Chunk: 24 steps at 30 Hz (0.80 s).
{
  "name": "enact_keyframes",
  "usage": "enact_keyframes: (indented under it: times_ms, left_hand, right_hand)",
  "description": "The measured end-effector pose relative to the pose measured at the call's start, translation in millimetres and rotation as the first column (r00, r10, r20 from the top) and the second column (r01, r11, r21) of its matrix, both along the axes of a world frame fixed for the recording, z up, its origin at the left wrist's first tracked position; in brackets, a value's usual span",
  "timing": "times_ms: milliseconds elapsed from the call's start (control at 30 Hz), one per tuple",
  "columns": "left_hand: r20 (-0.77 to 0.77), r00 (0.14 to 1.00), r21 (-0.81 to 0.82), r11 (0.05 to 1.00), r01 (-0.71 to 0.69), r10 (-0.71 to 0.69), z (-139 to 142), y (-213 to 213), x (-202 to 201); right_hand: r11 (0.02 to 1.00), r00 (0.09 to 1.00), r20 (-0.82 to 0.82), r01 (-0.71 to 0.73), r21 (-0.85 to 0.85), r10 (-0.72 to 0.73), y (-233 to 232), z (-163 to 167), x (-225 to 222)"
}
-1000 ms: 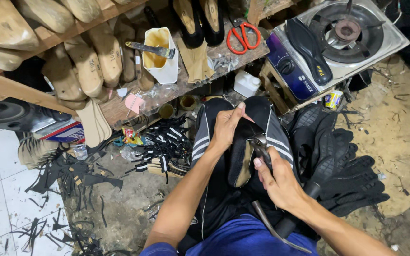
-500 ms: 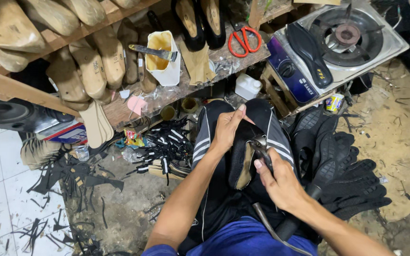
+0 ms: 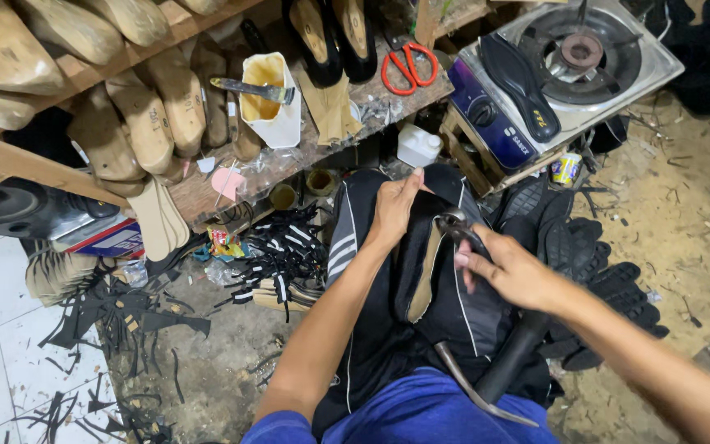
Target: The person sits on the floor with a shoe upper stretched over a wooden last on their lap. They use pincers to pull and grip the upper's edge, tap and press the material with a hammer-like tool, and trim excess material, working the shoe around the last.
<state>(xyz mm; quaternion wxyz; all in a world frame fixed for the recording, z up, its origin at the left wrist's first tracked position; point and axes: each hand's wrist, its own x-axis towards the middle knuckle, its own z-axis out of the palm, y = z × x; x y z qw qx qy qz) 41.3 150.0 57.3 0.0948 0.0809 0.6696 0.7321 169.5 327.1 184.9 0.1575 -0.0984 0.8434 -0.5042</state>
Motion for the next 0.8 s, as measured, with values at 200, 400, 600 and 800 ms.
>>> enact_keyframes:
  times_ms: [200,400,600,800]
  left_hand:
    - [0.055,0.997,-0.073,0.996,-0.043,0.047,-2,12,-2]
    - [0.041,0.995,-0.098,0.991,-0.089,0.093,-9,13,-8]
    - [0.078,0.995,-0.137,0.989,-0.047,0.058,-7,12,-7]
    - [0.059,0.996,-0.221,0.974,-0.046,0.061,-7,16,-8]
  right_hand:
    - [0.340,0.722,-0.302,0.098,0.935,0.622,-4,49,-3]
    - [0.132,0.680,-0.193,0.141,0.981,0.707,-22,75,-8]
    - [0.294,0.774,-0.223,0.050,0.955,0.593,-13,52,-6]
    - [0.352,0.866,-0.147,-0.036,0.935,0.479,-7,26,-10]
